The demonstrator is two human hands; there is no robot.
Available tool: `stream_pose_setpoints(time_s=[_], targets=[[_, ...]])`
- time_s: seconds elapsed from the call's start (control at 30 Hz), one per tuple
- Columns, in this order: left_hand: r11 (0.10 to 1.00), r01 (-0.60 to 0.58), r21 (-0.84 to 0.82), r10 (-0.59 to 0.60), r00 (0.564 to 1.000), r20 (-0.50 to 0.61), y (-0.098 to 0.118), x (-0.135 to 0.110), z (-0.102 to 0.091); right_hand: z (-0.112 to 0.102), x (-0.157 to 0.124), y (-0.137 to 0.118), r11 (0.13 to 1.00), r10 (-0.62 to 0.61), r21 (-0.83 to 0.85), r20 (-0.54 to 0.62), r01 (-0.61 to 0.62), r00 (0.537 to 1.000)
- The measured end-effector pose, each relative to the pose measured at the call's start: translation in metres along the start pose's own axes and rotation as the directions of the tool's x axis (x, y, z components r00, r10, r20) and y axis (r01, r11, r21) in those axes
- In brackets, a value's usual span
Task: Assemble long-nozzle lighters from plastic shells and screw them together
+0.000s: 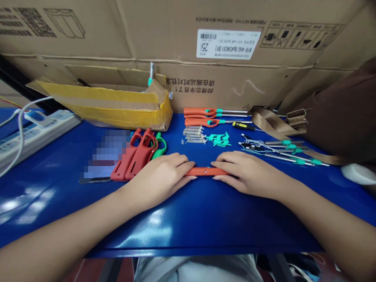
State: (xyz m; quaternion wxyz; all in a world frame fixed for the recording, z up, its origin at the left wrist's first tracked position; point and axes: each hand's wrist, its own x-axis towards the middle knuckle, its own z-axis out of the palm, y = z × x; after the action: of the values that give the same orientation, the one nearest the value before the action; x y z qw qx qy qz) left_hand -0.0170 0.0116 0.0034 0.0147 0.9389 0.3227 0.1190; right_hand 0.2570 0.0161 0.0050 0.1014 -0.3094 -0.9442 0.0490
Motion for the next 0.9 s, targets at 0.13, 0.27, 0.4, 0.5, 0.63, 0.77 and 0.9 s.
stream_pose_setpoints(time_s=[0.13, 0.27, 0.4, 0.5, 0.63, 0.77, 0.9], targets=[[0.996, -0.007, -0.089, 0.008, 1.0, 0.013, 0.003, 0.001, 0.0, -0.001, 0.0, -0.001, 0.996, -0.004, 0.085, 0.002, 0.004, 1.0], [0.997, -0.006, -0.075, 0.005, 1.0, -0.009, 0.003, 0.0, -0.001, -0.004, 0.001, -0.002, 0.995, 0.024, 0.101, 0.016, -0.025, 1.0], [1.0, 0.008, -0.022, -0.009, 0.999, -0.034, 0.0, 0.001, -0.003, -0.013, -0.003, 0.002, 0.994, 0.091, 0.061, 0.044, -0.094, 0.995], [1.0, 0.013, -0.019, -0.014, 0.999, -0.045, -0.001, 0.001, -0.003, -0.017, -0.006, 0.004, 0.996, 0.092, -0.02, 0.039, -0.091, 0.995], [0.987, 0.074, -0.141, -0.08, 0.996, -0.036, 0.002, 0.0, -0.006, -0.017, -0.005, 0.006, 0.991, 0.056, -0.126, 0.022, -0.053, 0.998], [0.675, 0.335, -0.657, -0.3, 0.939, 0.17, 0.007, 0.004, -0.011, -0.02, -0.002, 0.004, 0.992, 0.092, -0.084, -0.051, -0.096, 0.994], [-0.026, 0.486, -0.874, -0.334, 0.819, 0.466, 0.009, 0.01, -0.015, -0.025, -0.003, -0.009, 0.997, 0.029, -0.065, -0.079, -0.034, 0.996]])
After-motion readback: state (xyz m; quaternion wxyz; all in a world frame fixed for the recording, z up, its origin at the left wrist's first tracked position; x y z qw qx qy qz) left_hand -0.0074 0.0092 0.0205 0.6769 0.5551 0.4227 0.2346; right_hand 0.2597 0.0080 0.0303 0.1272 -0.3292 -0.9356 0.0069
